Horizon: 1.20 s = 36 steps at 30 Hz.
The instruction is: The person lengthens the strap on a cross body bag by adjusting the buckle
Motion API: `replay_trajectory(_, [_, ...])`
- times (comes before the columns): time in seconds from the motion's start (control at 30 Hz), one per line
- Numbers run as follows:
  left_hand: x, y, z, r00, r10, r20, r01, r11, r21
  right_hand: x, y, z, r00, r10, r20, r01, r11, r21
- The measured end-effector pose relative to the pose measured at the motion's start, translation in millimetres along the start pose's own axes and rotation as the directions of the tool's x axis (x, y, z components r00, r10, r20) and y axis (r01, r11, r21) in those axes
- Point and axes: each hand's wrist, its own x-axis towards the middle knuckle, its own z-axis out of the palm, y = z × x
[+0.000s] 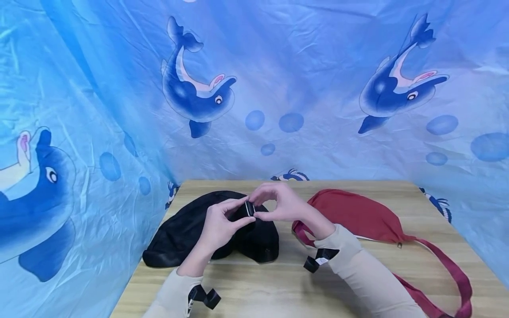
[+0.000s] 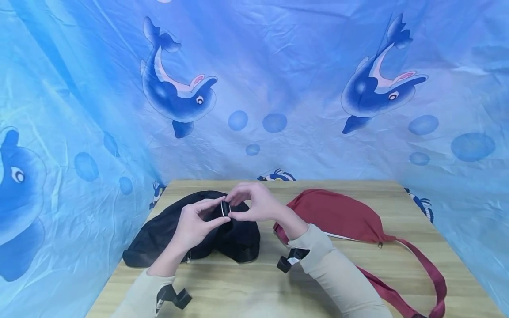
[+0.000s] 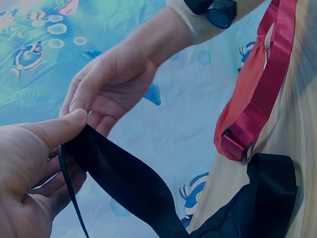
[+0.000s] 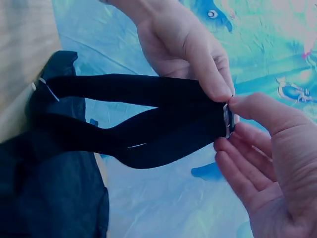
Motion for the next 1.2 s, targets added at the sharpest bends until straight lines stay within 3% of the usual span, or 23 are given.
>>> replay_trajectory(0.13, [-2.4,-1.0,1.5,1.0,0.011,-0.004,-0.011,0.998,0.056,7,-6,-1,0.999,0.031,0.043,-0.022,0.978,-0.207])
replay_trajectory(0.27, [-2.3,-5.7,2.5,1.0,0.028,-0.014,-0.027,0.998,0.061,10,-10,-2,1.0,0.025,-0.014,-0.028,0.95,-0.311])
replay_trajectory(0.4, [-2.8,-10.3,1.9,0.999,0.006,-0.039,-0.004,0.999,0.044,8,-9,-3,0.997,-0.011,-0.077,-0.008,0.97,-0.241])
replay_trajectory(0.6, [-1.7,-8.9,1.4,0.998,-0.042,-0.042,0.041,0.999,-0.02,6,-4,1,0.994,-0.044,-0.096,0.031,0.99,-0.139])
replay_trajectory(0.77, [-0.2,-10.8,0.3,0.996,-0.076,-0.051,0.076,0.997,-0.016,5,-4,3,0.968,0.005,-0.252,0.015,0.997,0.078])
replay_trajectory(0.83, [-0.3,-12.1,0.3,0.995,-0.084,-0.057,0.084,0.996,-0.006,6,-5,4,0.962,0.023,-0.274,0.016,0.99,0.138])
replay_trajectory(1.03, [0.5,-12.2,3.3,0.997,-0.075,-0.037,0.074,0.997,-0.032,7,-6,10,0.977,0.039,-0.211,-0.009,0.989,0.145])
replay_trajectory(1.2, [0.8,-12.5,4.2,0.994,-0.096,-0.051,0.095,0.995,-0.021,8,-6,10,0.954,0.039,-0.296,0.029,0.975,0.221])
